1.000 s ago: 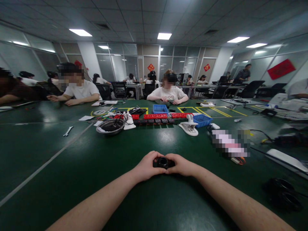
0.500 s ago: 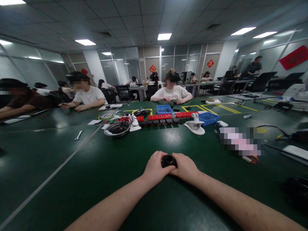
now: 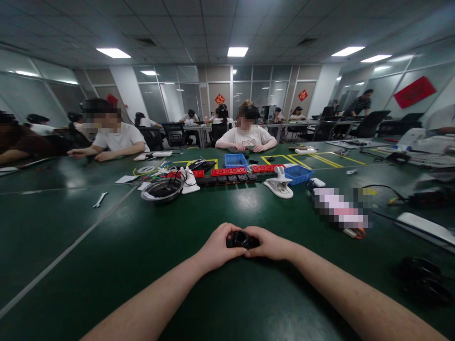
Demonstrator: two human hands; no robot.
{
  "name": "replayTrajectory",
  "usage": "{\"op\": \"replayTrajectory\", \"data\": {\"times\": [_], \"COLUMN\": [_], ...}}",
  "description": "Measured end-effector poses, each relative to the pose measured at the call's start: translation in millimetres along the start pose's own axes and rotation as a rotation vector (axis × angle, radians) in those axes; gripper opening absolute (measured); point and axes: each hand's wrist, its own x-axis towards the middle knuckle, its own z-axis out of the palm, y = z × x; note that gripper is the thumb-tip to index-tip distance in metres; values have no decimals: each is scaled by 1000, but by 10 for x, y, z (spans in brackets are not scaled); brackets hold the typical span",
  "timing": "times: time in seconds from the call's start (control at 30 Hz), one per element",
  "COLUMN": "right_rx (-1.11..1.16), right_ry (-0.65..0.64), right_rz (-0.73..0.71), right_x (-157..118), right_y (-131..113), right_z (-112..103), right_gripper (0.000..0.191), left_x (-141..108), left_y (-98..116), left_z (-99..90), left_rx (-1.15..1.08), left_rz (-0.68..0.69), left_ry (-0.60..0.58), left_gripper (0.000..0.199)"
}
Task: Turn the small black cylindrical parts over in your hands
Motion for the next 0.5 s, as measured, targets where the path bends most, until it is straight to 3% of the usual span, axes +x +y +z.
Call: {"op": "replayTrajectory", "data": {"times": [0.5], "right_rx": [-63], "right_ry": [6], "right_rz": [1], "right_x": [13], "right_y": [53], "right_z": [-13], "right_gripper": [25], "left_x": [3], "left_y": [-13], "left_z": [-22], "left_rx": [-46], "left_rz": [-1], "left_ry": [-59], "left_gripper": [37]}}
